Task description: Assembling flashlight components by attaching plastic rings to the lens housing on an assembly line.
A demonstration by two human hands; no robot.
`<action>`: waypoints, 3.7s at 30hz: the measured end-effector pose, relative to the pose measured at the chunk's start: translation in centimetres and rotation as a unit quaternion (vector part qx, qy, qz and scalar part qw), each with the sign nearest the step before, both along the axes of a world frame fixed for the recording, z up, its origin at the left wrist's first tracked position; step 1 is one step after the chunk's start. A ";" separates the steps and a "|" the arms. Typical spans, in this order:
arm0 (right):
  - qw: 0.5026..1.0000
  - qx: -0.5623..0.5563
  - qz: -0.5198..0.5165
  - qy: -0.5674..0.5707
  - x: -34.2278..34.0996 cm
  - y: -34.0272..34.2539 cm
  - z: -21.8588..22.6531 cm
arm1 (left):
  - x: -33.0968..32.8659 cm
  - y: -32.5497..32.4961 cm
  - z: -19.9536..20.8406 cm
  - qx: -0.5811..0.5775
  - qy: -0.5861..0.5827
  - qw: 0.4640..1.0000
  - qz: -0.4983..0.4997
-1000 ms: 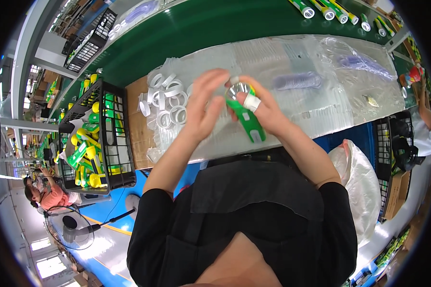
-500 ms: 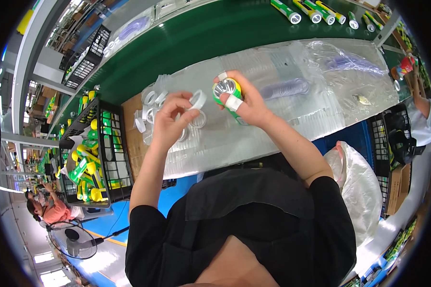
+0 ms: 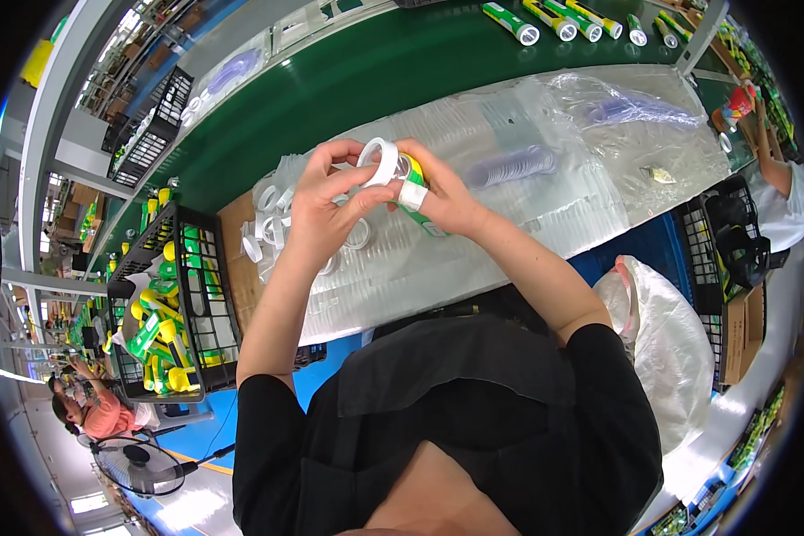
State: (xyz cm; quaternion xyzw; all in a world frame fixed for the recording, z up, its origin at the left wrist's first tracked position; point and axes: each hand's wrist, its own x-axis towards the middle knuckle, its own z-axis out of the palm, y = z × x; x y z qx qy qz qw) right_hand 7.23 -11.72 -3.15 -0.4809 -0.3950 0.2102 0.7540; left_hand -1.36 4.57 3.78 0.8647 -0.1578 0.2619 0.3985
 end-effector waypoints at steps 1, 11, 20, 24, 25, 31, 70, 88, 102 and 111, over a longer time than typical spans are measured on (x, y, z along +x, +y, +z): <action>1.000 -0.017 0.008 0.008 0.1 -0.2 0.2 | 0.0 0.1 0.1 0.011 0.018 1.000 0.004; 0.900 -0.126 -0.162 -0.384 4.1 -5.1 3.2 | 0.9 -0.9 1.1 0.046 0.057 0.996 -0.053; 0.791 -0.308 0.041 -0.527 4.7 -8.1 12.4 | 3.1 -5.6 -1.9 -0.013 0.027 0.996 -0.081; 0.776 -0.316 0.084 -0.539 6.0 -7.1 12.1 | 2.6 -5.4 -2.3 -0.020 0.040 0.997 -0.056; 0.771 -0.334 0.070 -0.538 5.7 -7.2 12.3 | 2.6 -5.4 -2.1 -0.029 0.046 0.997 -0.057; 0.727 -0.453 0.021 -0.515 4.5 -7.8 12.5 | 3.6 -6.2 -2.1 -0.016 0.012 0.994 -0.108; 0.767 -0.435 -0.124 -0.456 3.8 -7.4 11.6 | 3.6 -5.6 -3.3 -0.039 -0.070 0.996 -0.037; 0.671 -0.551 -0.161 -0.469 2.6 -6.3 13.0 | 3.1 -5.8 -2.9 -0.053 -0.023 0.998 -0.034; 0.949 -0.183 -0.249 -0.066 -4.2 -1.9 -2.7 | 2.7 -2.7 -4.7 -0.257 0.000 0.961 -0.101; 0.902 -0.166 0.361 0.171 -3.6 -4.2 -1.8 | -2.7 -5.0 0.8 -0.341 -0.018 0.907 -0.248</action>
